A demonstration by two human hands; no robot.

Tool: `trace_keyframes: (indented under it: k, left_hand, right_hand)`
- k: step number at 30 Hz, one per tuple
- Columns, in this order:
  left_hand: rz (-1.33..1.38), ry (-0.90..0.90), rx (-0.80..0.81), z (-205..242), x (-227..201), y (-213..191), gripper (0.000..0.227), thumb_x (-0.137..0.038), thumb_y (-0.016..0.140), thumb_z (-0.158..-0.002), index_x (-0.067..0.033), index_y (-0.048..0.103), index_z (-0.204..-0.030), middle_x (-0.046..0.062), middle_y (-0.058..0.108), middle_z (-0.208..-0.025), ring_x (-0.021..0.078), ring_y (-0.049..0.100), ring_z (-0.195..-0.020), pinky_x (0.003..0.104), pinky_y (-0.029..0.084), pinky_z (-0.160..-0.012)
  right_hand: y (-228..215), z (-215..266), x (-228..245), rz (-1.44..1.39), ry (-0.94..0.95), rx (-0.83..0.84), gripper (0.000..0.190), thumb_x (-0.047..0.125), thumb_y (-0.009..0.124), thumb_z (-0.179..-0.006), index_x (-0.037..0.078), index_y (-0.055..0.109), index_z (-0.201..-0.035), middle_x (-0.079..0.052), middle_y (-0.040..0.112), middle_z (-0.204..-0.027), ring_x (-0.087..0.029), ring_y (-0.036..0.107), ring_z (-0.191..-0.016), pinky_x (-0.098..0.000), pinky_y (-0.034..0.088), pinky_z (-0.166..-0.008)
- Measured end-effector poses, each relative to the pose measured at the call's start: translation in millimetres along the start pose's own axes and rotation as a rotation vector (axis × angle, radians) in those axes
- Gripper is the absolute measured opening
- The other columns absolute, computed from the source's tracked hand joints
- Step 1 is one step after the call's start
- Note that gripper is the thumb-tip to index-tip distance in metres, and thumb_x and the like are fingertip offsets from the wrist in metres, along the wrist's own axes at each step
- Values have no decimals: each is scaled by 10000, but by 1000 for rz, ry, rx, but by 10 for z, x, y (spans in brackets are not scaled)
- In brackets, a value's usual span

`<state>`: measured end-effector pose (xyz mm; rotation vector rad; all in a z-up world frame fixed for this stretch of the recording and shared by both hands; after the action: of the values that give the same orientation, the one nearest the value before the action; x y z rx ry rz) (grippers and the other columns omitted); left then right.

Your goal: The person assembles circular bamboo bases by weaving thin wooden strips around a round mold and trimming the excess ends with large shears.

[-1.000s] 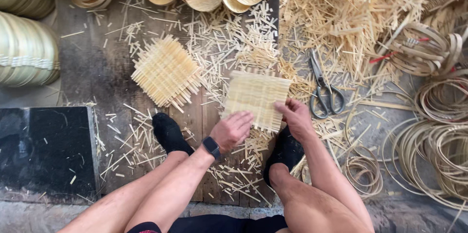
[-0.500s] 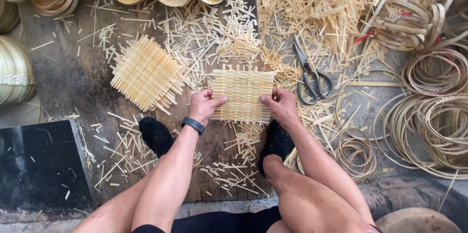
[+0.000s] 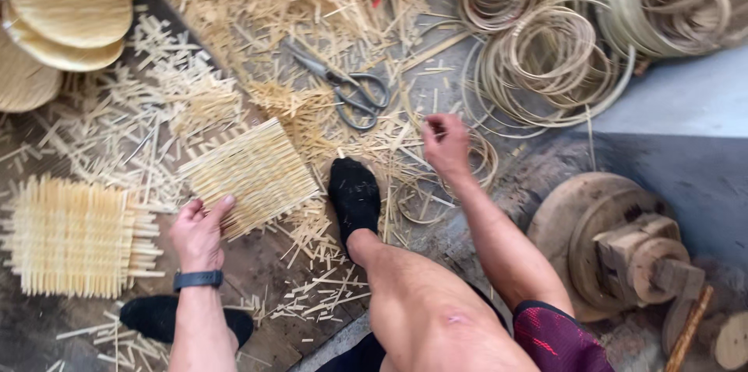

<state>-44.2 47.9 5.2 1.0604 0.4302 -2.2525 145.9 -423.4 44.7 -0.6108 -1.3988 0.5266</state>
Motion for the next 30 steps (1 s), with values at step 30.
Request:
trace_keyframes:
  k: [30]
  left_hand:
    - [496, -25, 595, 1160, -1254, 1433, 278, -184, 621, -1055, 28, 721, -1205, 2, 586, -777, 57, 497, -630, 207, 410, -510]
  right_hand:
    - [-55, 449, 3419, -89, -1154, 328, 323, 136, 818, -780, 85, 735, -1088, -85, 648, -1017, -299, 669, -921, -428, 560, -755]
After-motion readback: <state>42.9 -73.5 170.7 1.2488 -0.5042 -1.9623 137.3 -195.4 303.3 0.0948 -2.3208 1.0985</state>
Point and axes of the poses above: each hand's wrist, its own z-axis away from the middle knuckle, its own y-axis out of the palm, x = y × z, the point moved 6 cm from there along -z, towards the middle knuckle
